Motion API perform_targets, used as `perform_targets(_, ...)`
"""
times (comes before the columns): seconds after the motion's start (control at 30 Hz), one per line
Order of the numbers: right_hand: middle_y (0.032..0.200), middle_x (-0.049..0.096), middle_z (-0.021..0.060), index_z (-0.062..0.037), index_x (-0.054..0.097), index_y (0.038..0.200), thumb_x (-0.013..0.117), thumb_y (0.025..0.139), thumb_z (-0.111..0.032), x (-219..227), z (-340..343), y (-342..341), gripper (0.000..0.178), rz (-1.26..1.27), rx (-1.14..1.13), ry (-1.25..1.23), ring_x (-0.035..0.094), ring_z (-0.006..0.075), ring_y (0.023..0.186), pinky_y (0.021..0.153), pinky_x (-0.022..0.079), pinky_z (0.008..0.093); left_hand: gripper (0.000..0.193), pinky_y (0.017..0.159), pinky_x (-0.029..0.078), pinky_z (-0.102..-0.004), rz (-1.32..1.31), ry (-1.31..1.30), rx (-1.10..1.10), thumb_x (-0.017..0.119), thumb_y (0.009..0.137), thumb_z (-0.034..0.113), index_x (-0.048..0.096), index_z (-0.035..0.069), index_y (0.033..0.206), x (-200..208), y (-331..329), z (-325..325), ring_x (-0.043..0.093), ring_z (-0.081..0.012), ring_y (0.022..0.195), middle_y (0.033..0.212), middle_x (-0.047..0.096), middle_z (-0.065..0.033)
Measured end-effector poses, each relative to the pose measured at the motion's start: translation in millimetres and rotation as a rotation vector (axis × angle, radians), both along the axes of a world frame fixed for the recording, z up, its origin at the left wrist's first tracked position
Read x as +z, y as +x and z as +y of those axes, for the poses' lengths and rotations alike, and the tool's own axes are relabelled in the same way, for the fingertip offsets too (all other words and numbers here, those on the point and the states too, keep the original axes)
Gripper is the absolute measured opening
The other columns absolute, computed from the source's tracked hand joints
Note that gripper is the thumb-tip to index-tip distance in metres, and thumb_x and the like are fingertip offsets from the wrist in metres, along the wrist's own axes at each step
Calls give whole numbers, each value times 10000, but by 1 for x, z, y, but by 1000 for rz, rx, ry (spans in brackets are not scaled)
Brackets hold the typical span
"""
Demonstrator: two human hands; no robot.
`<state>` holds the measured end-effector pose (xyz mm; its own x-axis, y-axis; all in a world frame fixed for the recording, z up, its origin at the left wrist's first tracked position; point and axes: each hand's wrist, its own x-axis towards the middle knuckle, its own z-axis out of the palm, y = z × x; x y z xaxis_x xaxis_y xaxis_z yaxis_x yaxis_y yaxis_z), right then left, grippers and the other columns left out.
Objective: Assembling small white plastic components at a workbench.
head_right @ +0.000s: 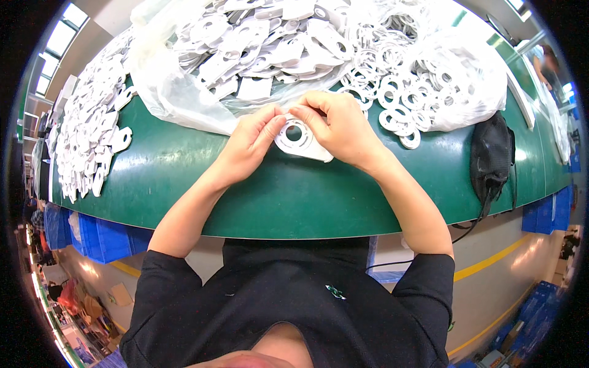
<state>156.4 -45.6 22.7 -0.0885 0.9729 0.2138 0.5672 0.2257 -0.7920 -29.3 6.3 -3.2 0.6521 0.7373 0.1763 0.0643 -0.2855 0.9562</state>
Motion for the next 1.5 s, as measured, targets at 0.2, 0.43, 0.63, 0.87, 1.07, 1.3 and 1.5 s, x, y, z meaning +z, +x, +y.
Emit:
perform_targets(0.2, 699, 613, 16, 49, 642, 885, 606, 899, -105, 3, -1, 0, 159, 95, -2, -91, 493, 49, 642, 583, 422, 227, 226, 574, 366, -318, 64, 145, 37, 518, 938, 180, 506, -14, 822, 3, -2, 2, 390, -183, 590, 640, 452, -103)
perform_targets(0.43, 719, 625, 28, 46, 642, 886, 623, 883, -92, -8, 0, -5, 140, 165, 17, -50, 509, 51, 671, 610, 430, 229, 260, 541, 325, -301, 76, 94, 82, 536, 915, 179, 480, -18, 755, 3, -2, 3, 354, -125, 586, 618, 386, -69)
perform_targets(0.63, 698, 615, 78, 44, 623, 842, 618, 872, -72, -4, -3, -12, 120, 122, -10, 26, 516, 82, 638, 601, 429, 241, 259, 542, 326, -295, 98, 88, 66, 549, 906, 181, 481, -19, 756, 1, -4, 5, 353, -121, 588, 616, 386, -66)
perform_targets(0.87, 773, 635, 61, 41, 622, 896, 604, 889, -81, -7, 3, -2, 123, 102, 52, 90, 530, 79, 693, 639, 440, 244, 232, 563, 350, -279, -11, 33, 75, 531, 935, 168, 501, -18, 800, 1, 3, -3, 382, -112, 608, 642, 442, -50)
perform_targets(1.07, 776, 608, -10, 17, 645, 984, 581, 925, -140, -9, 8, 6, 179, 282, 54, 6, 502, 41, 721, 659, 412, 192, 170, 593, 393, -291, -13, 75, 88, 514, 955, 180, 508, 12, 926, 5, 2, -6, 458, -151, 609, 703, 534, -86)
perform_targets(1.3, 735, 597, 21, 27, 621, 891, 595, 914, -124, -13, 6, -4, 156, 177, 42, 132, 496, 64, 682, 627, 416, 218, 157, 581, 392, -364, 94, 206, 138, 490, 947, 154, 498, 9, 888, 3, 3, -8, 496, -284, 609, 679, 518, -151)
perform_targets(1.5, 661, 567, 74, 30, 582, 815, 616, 895, -117, -15, 5, -6, 170, 50, 10, 192, 477, 106, 605, 570, 409, 263, 178, 561, 380, -383, 143, 198, 182, 499, 936, 162, 506, 9, 846, 0, 5, -11, 483, -303, 579, 645, 507, -157)
